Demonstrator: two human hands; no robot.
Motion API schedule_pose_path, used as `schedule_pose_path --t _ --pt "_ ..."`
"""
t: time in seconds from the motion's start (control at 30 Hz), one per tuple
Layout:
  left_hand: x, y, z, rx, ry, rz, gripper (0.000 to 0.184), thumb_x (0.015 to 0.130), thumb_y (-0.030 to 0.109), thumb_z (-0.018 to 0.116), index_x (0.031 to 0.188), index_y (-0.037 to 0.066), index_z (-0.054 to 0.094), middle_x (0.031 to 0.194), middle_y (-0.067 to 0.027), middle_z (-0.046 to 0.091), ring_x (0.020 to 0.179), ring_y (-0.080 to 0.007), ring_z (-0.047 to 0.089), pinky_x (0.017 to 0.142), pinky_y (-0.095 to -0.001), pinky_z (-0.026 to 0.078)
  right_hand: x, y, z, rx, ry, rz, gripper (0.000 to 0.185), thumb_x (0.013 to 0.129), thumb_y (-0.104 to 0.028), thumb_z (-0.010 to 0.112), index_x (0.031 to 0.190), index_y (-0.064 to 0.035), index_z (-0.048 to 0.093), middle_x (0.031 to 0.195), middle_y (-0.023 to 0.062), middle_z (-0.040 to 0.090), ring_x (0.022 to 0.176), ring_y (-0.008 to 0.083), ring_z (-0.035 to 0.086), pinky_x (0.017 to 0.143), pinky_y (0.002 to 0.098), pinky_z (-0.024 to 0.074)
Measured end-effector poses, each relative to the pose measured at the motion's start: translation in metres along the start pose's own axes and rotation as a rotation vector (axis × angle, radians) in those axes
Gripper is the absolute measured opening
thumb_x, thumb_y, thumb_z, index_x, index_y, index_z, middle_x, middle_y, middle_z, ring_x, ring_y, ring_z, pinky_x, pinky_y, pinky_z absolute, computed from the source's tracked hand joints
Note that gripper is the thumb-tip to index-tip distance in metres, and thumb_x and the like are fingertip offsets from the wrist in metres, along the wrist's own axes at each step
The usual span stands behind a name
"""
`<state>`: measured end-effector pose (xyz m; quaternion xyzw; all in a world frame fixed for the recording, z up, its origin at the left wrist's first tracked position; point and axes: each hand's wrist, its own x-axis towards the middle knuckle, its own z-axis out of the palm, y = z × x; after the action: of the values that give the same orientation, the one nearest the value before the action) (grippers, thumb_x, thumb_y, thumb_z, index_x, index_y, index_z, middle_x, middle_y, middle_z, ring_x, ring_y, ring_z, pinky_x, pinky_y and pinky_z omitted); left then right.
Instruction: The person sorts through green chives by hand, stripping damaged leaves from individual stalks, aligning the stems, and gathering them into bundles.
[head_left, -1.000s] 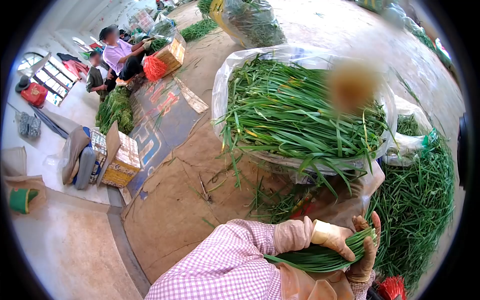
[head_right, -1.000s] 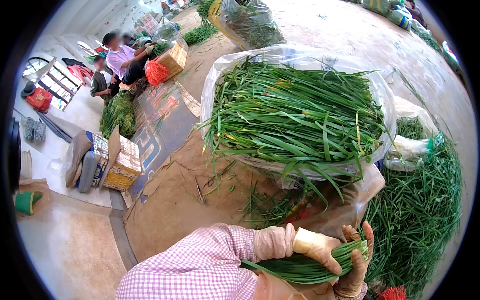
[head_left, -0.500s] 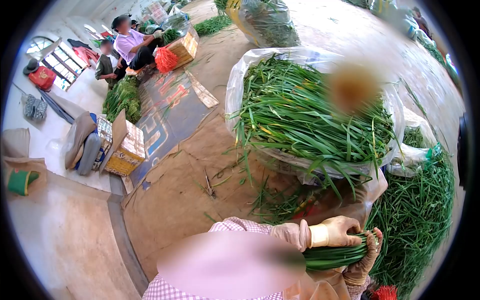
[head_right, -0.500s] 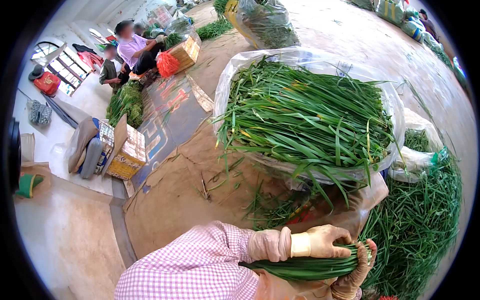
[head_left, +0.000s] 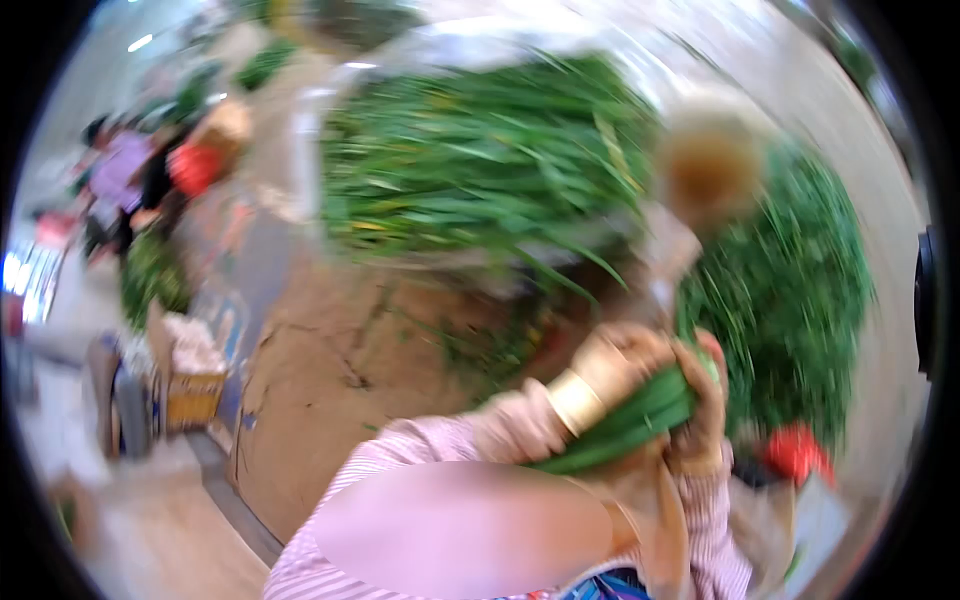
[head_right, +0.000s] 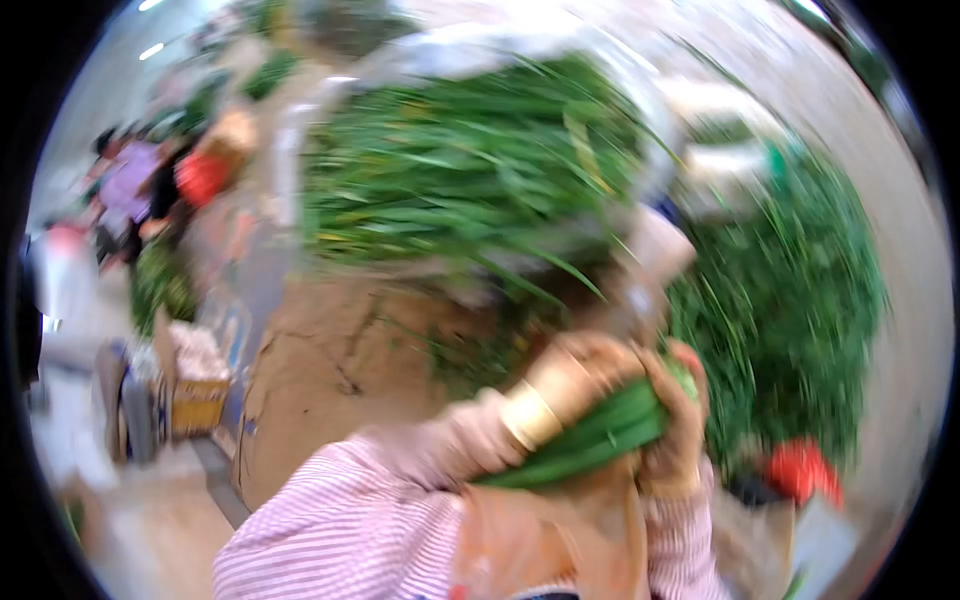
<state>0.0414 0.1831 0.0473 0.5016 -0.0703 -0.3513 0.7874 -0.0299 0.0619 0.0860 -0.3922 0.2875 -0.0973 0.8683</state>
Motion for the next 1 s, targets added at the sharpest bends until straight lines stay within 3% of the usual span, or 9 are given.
schedule_pose_path --t 0.07,0.23,0.43,0.5,0.57,0.67,0.77,0.9,1.0 --pt "0.005 -0.003 -0.018 -0.122 -0.133 0.145 0.019 0.087 0.021 0.066 0.091 0.003 0.066 0.087 -0.0059 0.067 0.079 -0.0136 0.062 0.073 -0.0259 0.051 0.002 0.003 -0.010 0.077 0.029 -0.006 0.038 0.080 -0.005 0.061 0.116 -0.0043 0.049 0.100 0.0143 0.064 0.093 0.0239 0.063 0.086 0.0359 0.0510" --pt "0.028 0.048 -0.041 -0.060 -0.092 -0.186 0.031 0.089 0.032 0.062 0.102 0.004 0.064 0.078 -0.0048 0.067 0.071 -0.0186 0.065 0.062 -0.0302 0.053 0.011 0.017 -0.041 0.321 -0.107 -0.064 0.038 0.079 -0.005 0.067 0.114 -0.0046 0.052 0.088 0.0110 0.062 0.089 0.0292 0.062 0.087 0.0457 0.0513" --pt "0.083 0.089 -0.007 0.052 -0.271 0.152 0.040 0.089 0.035 0.061 0.117 0.006 0.058 0.092 -0.0082 0.067 0.085 -0.0193 0.065 0.071 -0.0298 0.052 0.007 0.017 -0.051 0.300 -0.226 -0.106 0.042 0.081 -0.014 0.067 0.118 -0.0083 0.049 0.089 0.0043 0.058 0.088 0.0224 0.057 0.091 0.0434 0.0454" --pt "0.097 0.086 0.007 1.073 -0.122 0.541 0.046 0.091 0.033 0.060 0.127 0.005 0.052 0.107 -0.0119 0.064 0.102 -0.0194 0.059 0.087 -0.0290 0.048 0.010 0.014 -0.056 0.369 -0.228 -0.144 0.037 0.083 -0.010 0.065 0.117 -0.0064 0.050 0.087 0.0073 0.061 0.089 0.0262 0.060 0.089 0.0454 0.0489" --pt "0.083 0.080 0.012 1.425 -0.075 0.710 0.046 0.090 0.024 0.062 0.129 0.003 0.049 0.111 -0.0127 0.062 0.103 -0.0162 0.058 0.087 -0.0264 0.047 0.008 0.010 -0.061 0.393 -0.163 -0.169 0.036 0.083 -0.011 0.065 0.116 -0.0062 0.051 0.088 0.0069 0.060 0.090 0.0253 0.060 0.090 0.0457 0.0487" --pt "0.077 0.068 -0.001 0.538 -0.363 0.219 0.040 0.088 0.015 0.065 0.123 0.001 0.054 0.107 -0.0116 0.064 0.098 -0.0137 0.059 0.086 -0.0268 0.049 0.014 0.010 -0.076 0.456 -0.149 -0.174 0.036 0.085 -0.011 0.064 0.117 -0.0063 0.049 0.089 0.0068 0.060 0.091 0.0250 0.059 0.091 0.0459 0.0483" --pt "0.042 0.065 -0.001 0.584 -0.337 0.117 0.026 0.087 0.009 0.064 0.111 -0.002 0.061 0.102 -0.0103 0.066 0.093 -0.0132 0.061 0.083 -0.0265 0.050 0.015 0.010 -0.071 0.432 -0.121 -0.127 0.037 0.086 -0.011 0.063 0.119 -0.0062 0.048 0.089 0.0077 0.061 0.091 0.0258 0.060 0.090 0.0452 0.0494" --pt "0.010 0.069 0.027 1.048 -0.663 0.681 0.021 0.077 0.005 0.066 0.098 0.006 0.066 0.093 -0.0123 0.063 0.086 -0.0287 0.062 0.076 -0.0362 0.049 0.026 0.011 -0.067 0.358 -0.060 -0.050 0.036 0.087 -0.009 0.061 0.119 -0.0034 0.046 0.091 0.0088 0.062 0.089 0.0249 0.063 0.083 0.0394 0.0535" --pt "0.012 0.061 0.035 1.257 -0.863 0.702 0.031 0.075 0.011 0.064 0.106 0.011 0.063 0.113 -0.0146 0.057 0.103 -0.0342 0.055 0.084 -0.0431 0.045 0.020 -0.002 -0.064 0.265 -0.039 -0.057 0.034 0.086 -0.010 0.059 0.118 -0.0073 0.047 0.089 0.0068 0.061 0.087 0.0211 0.063 0.078 0.0323 0.0539"
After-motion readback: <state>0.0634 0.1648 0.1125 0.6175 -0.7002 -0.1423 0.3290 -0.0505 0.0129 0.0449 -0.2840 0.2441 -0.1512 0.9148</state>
